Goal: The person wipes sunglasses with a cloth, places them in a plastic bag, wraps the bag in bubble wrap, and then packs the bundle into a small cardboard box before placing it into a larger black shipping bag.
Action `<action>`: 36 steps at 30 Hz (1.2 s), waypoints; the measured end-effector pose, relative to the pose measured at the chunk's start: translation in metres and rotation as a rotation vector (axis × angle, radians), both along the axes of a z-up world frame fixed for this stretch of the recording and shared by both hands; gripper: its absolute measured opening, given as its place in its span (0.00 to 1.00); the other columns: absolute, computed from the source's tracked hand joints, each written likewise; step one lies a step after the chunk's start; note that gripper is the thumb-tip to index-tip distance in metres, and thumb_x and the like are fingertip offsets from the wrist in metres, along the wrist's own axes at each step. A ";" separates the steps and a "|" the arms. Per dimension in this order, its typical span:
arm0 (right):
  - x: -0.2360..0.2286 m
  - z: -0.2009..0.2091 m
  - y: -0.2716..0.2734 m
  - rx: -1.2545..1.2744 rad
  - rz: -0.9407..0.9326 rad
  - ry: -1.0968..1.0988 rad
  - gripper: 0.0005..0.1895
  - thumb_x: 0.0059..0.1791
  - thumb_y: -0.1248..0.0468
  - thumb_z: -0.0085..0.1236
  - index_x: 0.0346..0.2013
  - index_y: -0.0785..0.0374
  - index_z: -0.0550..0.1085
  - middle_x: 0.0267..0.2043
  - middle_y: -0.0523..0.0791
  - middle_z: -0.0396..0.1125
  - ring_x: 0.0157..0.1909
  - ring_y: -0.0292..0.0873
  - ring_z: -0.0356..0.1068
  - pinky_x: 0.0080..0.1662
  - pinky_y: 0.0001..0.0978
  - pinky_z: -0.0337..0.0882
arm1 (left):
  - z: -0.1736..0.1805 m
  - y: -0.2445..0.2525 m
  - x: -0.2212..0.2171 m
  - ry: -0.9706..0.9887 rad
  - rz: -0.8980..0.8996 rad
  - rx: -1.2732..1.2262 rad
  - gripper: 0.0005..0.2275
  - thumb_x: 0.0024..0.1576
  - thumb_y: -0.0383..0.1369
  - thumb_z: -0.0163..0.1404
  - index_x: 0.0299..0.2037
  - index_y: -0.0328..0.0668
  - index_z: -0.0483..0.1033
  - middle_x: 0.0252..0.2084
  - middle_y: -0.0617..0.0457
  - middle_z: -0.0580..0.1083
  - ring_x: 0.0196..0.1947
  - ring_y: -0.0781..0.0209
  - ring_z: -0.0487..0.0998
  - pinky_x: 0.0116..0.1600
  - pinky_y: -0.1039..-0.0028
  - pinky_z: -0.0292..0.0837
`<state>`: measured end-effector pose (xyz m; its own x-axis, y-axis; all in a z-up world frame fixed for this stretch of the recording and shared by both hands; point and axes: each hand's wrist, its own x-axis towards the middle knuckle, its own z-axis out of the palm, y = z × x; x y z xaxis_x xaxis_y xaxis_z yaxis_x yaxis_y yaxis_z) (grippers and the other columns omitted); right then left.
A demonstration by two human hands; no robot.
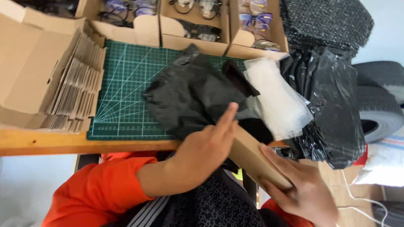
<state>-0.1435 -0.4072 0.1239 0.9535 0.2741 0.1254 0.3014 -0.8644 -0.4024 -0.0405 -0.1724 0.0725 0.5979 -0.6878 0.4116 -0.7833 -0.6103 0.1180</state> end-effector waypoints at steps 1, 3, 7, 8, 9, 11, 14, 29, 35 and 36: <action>0.006 -0.003 0.005 -0.040 0.006 -0.029 0.40 0.43 0.58 0.66 0.69 0.55 0.65 0.56 0.47 0.75 0.33 0.40 0.80 0.36 0.29 0.73 | -0.001 -0.003 -0.004 -0.094 -0.003 -0.070 0.20 0.55 0.17 0.53 0.59 0.35 0.77 0.71 0.35 0.59 0.16 0.70 0.68 0.16 0.79 0.64; 0.024 -0.017 0.016 -0.009 -0.002 -0.045 0.32 0.45 0.59 0.59 0.65 0.60 0.67 0.57 0.48 0.74 0.38 0.46 0.78 0.42 0.35 0.73 | -0.004 -0.007 -0.010 -0.109 0.002 -0.145 0.16 0.59 0.22 0.54 0.58 0.37 0.78 0.72 0.37 0.60 0.16 0.68 0.65 0.17 0.78 0.62; 0.051 -0.055 0.042 0.210 -0.111 0.009 0.14 0.50 0.61 0.54 0.43 0.66 0.65 0.18 0.43 0.54 0.18 0.39 0.51 0.25 0.36 0.50 | -0.011 -0.009 -0.015 -0.125 -0.041 -0.182 0.12 0.64 0.27 0.52 0.57 0.38 0.79 0.72 0.44 0.61 0.17 0.66 0.60 0.17 0.78 0.60; 0.058 -0.061 0.049 0.212 -0.099 0.007 0.14 0.50 0.61 0.54 0.43 0.66 0.65 0.18 0.43 0.54 0.18 0.39 0.51 0.25 0.36 0.50 | -0.011 -0.005 -0.014 -0.129 -0.029 -0.179 0.12 0.64 0.27 0.52 0.57 0.38 0.79 0.72 0.44 0.61 0.17 0.66 0.60 0.17 0.78 0.60; 0.066 -0.066 0.056 0.270 -0.118 -0.015 0.13 0.50 0.63 0.51 0.45 0.68 0.63 0.16 0.41 0.51 0.18 0.36 0.49 0.24 0.34 0.48 | -0.010 -0.001 -0.012 -0.166 -0.030 -0.148 0.12 0.64 0.25 0.51 0.57 0.39 0.79 0.72 0.44 0.62 0.17 0.66 0.59 0.17 0.79 0.58; 0.077 -0.075 0.062 0.334 -0.133 -0.033 0.13 0.51 0.65 0.48 0.46 0.70 0.62 0.13 0.39 0.49 0.17 0.34 0.47 0.24 0.33 0.45 | -0.007 0.011 -0.009 -0.202 -0.027 -0.110 0.13 0.63 0.24 0.51 0.57 0.41 0.80 0.72 0.45 0.63 0.17 0.67 0.58 0.17 0.80 0.56; 0.083 -0.080 0.073 0.342 -0.098 -0.022 0.13 0.51 0.63 0.49 0.46 0.69 0.63 0.15 0.39 0.50 0.19 0.35 0.48 0.26 0.33 0.45 | 0.000 0.031 -0.006 -0.167 -0.159 -0.122 0.15 0.64 0.25 0.52 0.60 0.44 0.78 0.74 0.45 0.60 0.18 0.65 0.59 0.19 0.77 0.53; 0.136 -0.115 0.082 0.281 0.128 0.058 0.15 0.47 0.57 0.56 0.43 0.62 0.67 0.24 0.39 0.55 0.29 0.38 0.52 0.35 0.35 0.46 | -0.058 0.060 0.035 0.028 0.151 0.008 0.41 0.57 0.67 0.41 0.75 0.53 0.52 0.77 0.43 0.52 0.75 0.38 0.52 0.72 0.35 0.48; 0.175 -0.288 0.008 0.260 0.192 0.097 0.16 0.45 0.55 0.58 0.42 0.59 0.69 0.28 0.39 0.57 0.33 0.39 0.54 0.39 0.35 0.47 | -0.059 0.054 0.041 0.056 0.126 -0.085 0.40 0.58 0.68 0.35 0.75 0.56 0.54 0.76 0.41 0.56 0.73 0.34 0.58 0.71 0.34 0.49; 0.175 -0.293 0.003 0.259 0.201 0.104 0.16 0.45 0.54 0.59 0.42 0.58 0.69 0.28 0.39 0.58 0.34 0.39 0.55 0.40 0.35 0.47 | -0.058 0.052 0.042 0.053 0.118 -0.073 0.40 0.58 0.69 0.32 0.75 0.56 0.52 0.76 0.42 0.56 0.74 0.34 0.57 0.72 0.34 0.48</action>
<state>0.0315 -0.4037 -0.1693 0.8949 0.4299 0.1199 0.4011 -0.6571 -0.6382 0.0015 -0.1204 0.0148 0.6954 -0.5807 0.4233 -0.6978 -0.6863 0.2049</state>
